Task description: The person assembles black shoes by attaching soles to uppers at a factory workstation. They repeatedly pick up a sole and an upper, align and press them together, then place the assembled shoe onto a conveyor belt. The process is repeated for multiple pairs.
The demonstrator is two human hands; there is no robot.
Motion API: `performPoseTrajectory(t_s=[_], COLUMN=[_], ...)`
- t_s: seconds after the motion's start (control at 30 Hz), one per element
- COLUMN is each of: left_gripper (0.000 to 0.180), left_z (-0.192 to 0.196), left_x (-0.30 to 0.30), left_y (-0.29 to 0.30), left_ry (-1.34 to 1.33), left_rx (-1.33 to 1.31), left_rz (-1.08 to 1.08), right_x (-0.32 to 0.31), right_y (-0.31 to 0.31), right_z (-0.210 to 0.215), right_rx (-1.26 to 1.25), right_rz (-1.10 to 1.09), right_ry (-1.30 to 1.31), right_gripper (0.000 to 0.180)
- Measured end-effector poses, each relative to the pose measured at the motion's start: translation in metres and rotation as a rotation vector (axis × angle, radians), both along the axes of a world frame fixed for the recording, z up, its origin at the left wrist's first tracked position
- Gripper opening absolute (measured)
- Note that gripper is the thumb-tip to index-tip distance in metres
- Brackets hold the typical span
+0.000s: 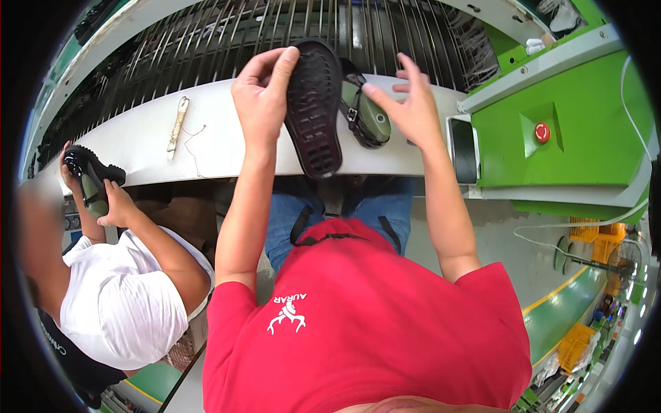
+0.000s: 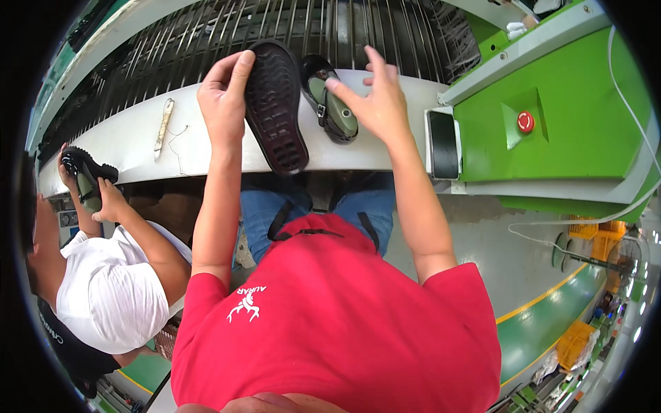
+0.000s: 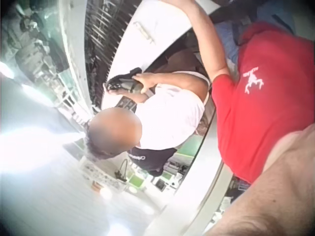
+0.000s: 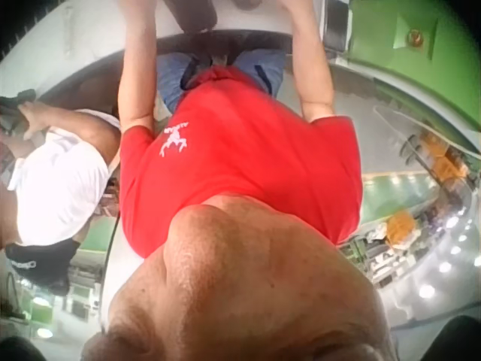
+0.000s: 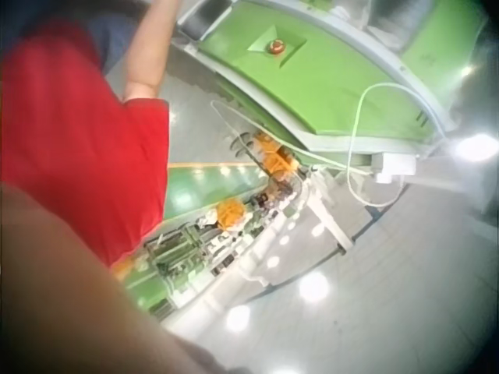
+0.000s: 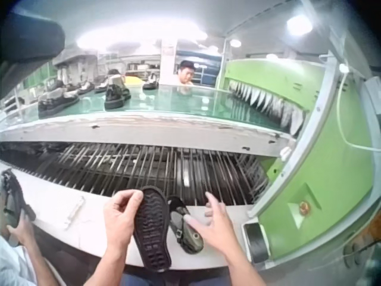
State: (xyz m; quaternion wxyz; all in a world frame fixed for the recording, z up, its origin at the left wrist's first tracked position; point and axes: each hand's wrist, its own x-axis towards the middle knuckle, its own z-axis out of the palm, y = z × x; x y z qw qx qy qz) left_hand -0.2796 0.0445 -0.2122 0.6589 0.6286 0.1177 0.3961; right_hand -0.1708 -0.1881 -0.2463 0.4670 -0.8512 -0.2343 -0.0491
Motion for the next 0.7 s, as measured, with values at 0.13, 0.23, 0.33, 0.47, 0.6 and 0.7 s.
performPoseTrajectory(t_s=[0.13,0.23,0.33,0.47,0.6,0.7], left_gripper=[0.032,0.033,0.033,0.032,0.03,0.03], left_z=[-0.018,-0.021,-0.025,-0.032,-0.032,-0.029], left_x=[0.009,0.01,0.011,0.009,0.007,0.01], left_y=[0.011,0.014,0.018,0.025,0.033,0.029], left_ry=[-0.011,0.003,-0.004,-0.07,-0.1,-0.108], left_rx=[0.008,0.018,0.016,-0.133,-0.312,-0.31], left_rz=[0.038,0.056,0.023,-0.108,-0.257,-0.292], right_x=[-0.007,-0.007,-0.013,-0.059,-0.089,-0.096], right_y=[0.005,0.007,0.005,-0.008,-0.022,-0.022], right_z=[-0.013,-0.026,-0.036,-0.045,-0.072,-0.071], right_rx=[-0.187,-0.156,-0.026,0.208,0.455,0.553], right_rz=[0.112,0.142,0.133,0.096,0.117,0.109], right_ry=[0.285,0.3,0.232,0.007,0.068,0.154], right_gripper=[0.104,0.099,0.095,0.087,0.084,0.085])
